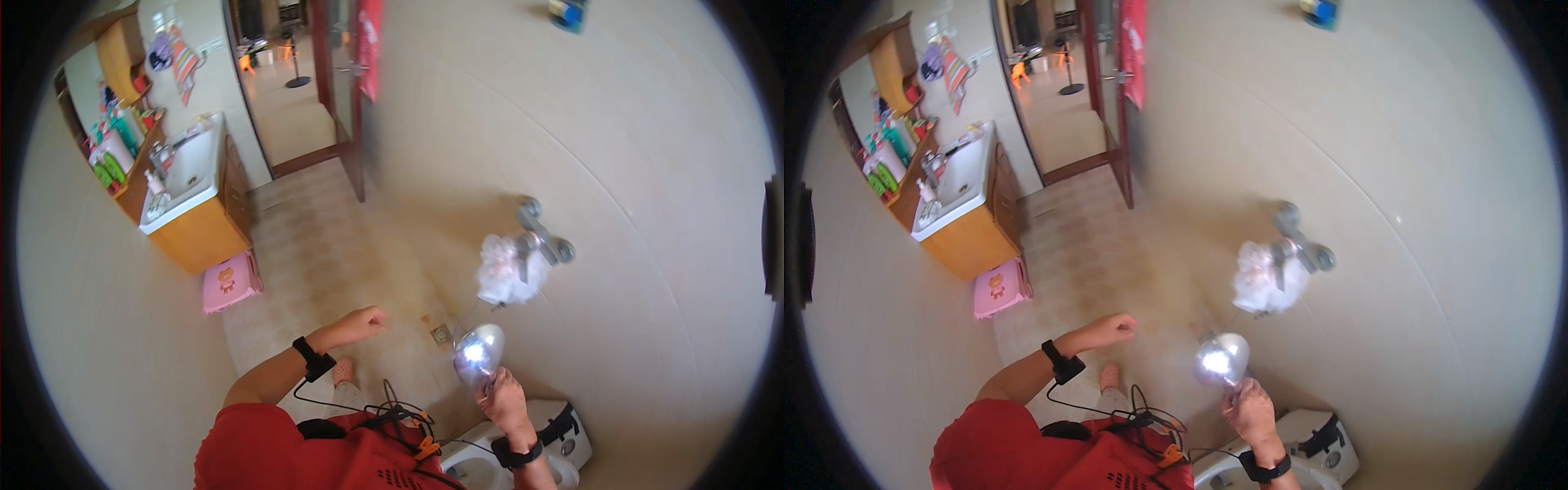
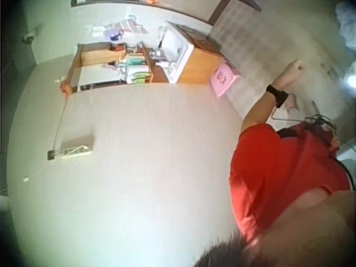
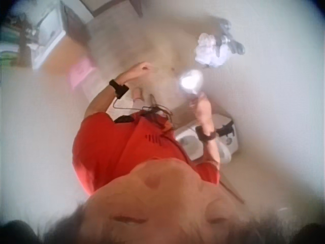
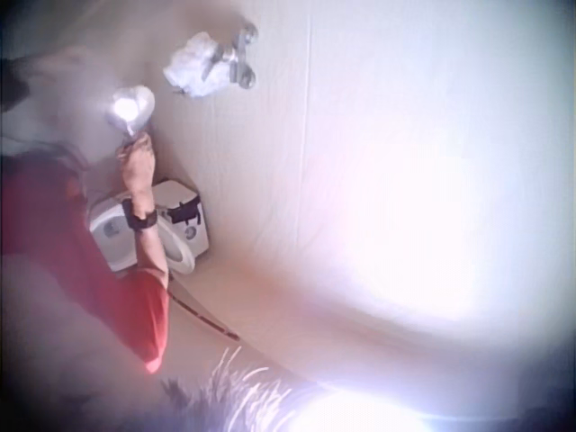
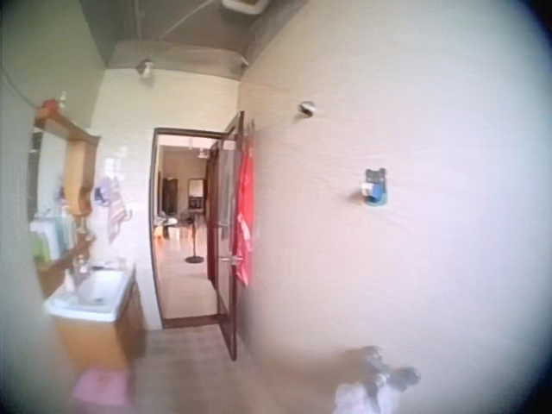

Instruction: The person scrubs the inside of a toilet bowl using a red brush and then rinses it with a shower head before leaving the bathroom.

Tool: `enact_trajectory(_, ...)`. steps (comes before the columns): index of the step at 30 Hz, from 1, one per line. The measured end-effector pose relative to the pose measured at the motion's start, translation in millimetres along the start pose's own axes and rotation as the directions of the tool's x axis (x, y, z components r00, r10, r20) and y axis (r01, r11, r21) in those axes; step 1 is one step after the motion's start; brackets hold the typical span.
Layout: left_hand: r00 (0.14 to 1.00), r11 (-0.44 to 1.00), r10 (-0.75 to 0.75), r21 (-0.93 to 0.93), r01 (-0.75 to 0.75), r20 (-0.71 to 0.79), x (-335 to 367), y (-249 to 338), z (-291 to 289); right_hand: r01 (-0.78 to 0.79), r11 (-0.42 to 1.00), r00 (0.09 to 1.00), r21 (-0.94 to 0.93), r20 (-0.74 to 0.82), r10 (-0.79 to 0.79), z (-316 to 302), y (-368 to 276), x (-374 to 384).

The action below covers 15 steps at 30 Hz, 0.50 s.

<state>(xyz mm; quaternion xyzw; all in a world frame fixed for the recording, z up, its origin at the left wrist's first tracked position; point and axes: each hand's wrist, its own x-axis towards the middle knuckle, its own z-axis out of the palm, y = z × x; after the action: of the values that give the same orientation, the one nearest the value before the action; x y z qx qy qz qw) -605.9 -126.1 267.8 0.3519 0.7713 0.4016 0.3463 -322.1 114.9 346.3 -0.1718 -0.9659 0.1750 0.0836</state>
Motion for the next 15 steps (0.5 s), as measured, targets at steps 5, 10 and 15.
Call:
enact_trajectory(5, 0.976, 0.973, -0.166, -0.183, 0.139, -0.142, -42.7, -61.3, -91.8, 0.183, 0.971, 0.983, -0.157, 0.028, -0.181, -1.3, -84.4, 92.7)
enact_trajectory(10, 0.927, 0.976, -0.196, -0.154, 0.153, -0.319, -85.6, -137.7, -167.7, 0.248, 0.969, 0.961, 0.016, -0.128, -0.244, -17.2, -147.2, 196.4)
enact_trajectory(15, 0.829, 0.93, -0.326, -0.31, 0.196, -0.454, -131.5, -183.5, -213.3, 0.231, 0.972, 0.958, 0.034, -0.18, -0.221, -89.5, -207.6, 297.9)
